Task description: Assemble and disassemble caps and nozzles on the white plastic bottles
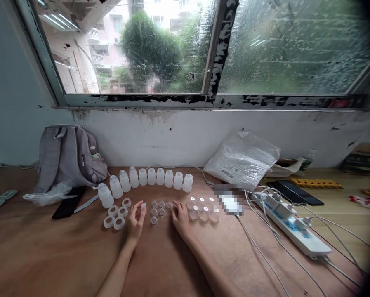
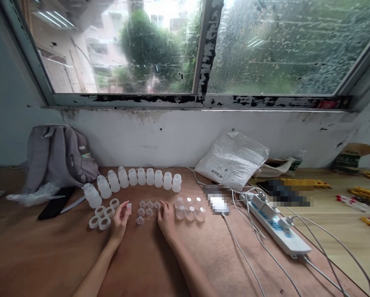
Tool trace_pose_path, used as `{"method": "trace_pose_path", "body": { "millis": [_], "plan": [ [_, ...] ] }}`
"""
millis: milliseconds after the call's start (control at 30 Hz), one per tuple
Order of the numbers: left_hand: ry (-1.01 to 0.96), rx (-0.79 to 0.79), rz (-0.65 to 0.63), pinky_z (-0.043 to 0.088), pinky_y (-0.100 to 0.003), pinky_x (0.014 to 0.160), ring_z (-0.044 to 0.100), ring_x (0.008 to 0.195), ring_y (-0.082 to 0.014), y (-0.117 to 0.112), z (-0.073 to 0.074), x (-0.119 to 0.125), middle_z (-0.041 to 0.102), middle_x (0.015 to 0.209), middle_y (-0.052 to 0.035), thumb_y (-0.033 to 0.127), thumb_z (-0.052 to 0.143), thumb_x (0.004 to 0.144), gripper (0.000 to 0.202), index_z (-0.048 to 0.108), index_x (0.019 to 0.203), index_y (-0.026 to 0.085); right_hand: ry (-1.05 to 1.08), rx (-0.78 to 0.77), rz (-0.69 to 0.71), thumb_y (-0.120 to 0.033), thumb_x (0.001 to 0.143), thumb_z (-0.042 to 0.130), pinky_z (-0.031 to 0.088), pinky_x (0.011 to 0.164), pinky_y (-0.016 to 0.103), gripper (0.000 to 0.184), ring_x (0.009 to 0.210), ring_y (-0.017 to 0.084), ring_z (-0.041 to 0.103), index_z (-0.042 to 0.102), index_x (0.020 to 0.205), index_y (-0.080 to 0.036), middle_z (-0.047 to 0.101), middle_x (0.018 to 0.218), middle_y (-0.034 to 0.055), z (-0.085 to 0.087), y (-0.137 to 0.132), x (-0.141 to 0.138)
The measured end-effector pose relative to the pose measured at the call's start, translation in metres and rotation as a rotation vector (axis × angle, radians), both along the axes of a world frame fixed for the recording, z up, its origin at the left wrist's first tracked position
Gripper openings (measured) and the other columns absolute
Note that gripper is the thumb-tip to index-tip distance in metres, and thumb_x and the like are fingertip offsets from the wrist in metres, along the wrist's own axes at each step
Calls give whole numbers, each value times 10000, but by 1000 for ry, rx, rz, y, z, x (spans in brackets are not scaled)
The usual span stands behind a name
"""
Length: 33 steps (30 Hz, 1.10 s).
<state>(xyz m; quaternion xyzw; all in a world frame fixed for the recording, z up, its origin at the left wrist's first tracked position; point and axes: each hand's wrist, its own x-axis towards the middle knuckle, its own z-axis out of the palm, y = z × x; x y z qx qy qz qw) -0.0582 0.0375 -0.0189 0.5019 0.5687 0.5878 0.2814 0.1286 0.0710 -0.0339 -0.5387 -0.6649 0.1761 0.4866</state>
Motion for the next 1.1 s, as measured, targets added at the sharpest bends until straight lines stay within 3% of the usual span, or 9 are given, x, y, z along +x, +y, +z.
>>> {"method": "trace_pose_path", "body": {
  "millis": [67, 167, 367, 567, 733, 833, 967, 1100],
  "plan": [
    [-31, -48, -73, 450, -227, 530, 578, 720, -162, 1, 2, -4, 593, 917, -70, 497, 467, 745, 424, 547, 1001, 169, -87, 6, -10, -214, 723, 477, 363, 912, 415, 328, 1060, 246, 456, 533, 1043, -167, 519, 1092, 128, -3, 7, -2],
    [-65, -89, -162, 432, -221, 493, 574, 680, -161, 3, 5, -10, 608, 862, -64, 509, 428, 764, 430, 559, 964, 153, -83, -3, 11, -259, 744, 493, 369, 894, 414, 235, 1043, 243, 463, 541, 959, -178, 529, 1054, 116, -3, 10, -5],
    [-61, -43, -229, 460, -238, 553, 581, 659, -150, -3, 8, -7, 611, 793, -47, 465, 412, 796, 371, 546, 937, 149, 215, -14, -24, -326, 766, 495, 463, 625, 306, 250, 663, 159, 539, 470, 967, -180, 553, 813, 53, 11, -8, -10],
    [202, 116, -199, 478, -260, 616, 583, 711, -152, -14, 10, 3, 605, 859, -56, 372, 559, 725, 330, 515, 986, 175, 176, 45, 120, -248, 792, 450, 449, 588, 263, 175, 607, 123, 508, 543, 932, -202, 534, 840, 44, 17, -36, -31],
    [380, 229, -229, 467, -294, 702, 571, 788, -159, -19, 13, 6, 583, 917, -56, 316, 540, 746, 293, 503, 1008, 190, 180, 54, 252, -183, 765, 452, 458, 668, 290, 267, 711, 156, 543, 531, 1018, -209, 563, 848, 54, 19, -47, -42],
    [401, 218, -255, 469, -299, 711, 568, 805, -164, -20, 14, 6, 583, 929, -59, 304, 524, 761, 285, 498, 1024, 198, 269, -8, 340, -154, 737, 458, 462, 732, 312, 343, 810, 178, 565, 496, 1075, -201, 590, 892, 64, 22, -49, -42],
    [407, 210, -265, 471, -305, 721, 567, 807, -165, -20, 15, 7, 585, 952, -64, 312, 516, 774, 290, 493, 1043, 207, 495, -186, 374, -183, 749, 465, 471, 746, 316, 305, 830, 177, 581, 469, 1054, -204, 609, 844, 46, 29, -49, -42],
    [460, 233, -266, 454, -329, 789, 560, 876, -181, -21, 13, 6, 589, 983, -70, 334, 521, 775, 319, 490, 1068, 212, 646, -288, 325, -273, 730, 537, 489, 638, 275, 231, 770, 167, 579, 491, 945, -202, 595, 825, 42, 33, -45, -43]
  ]
}}
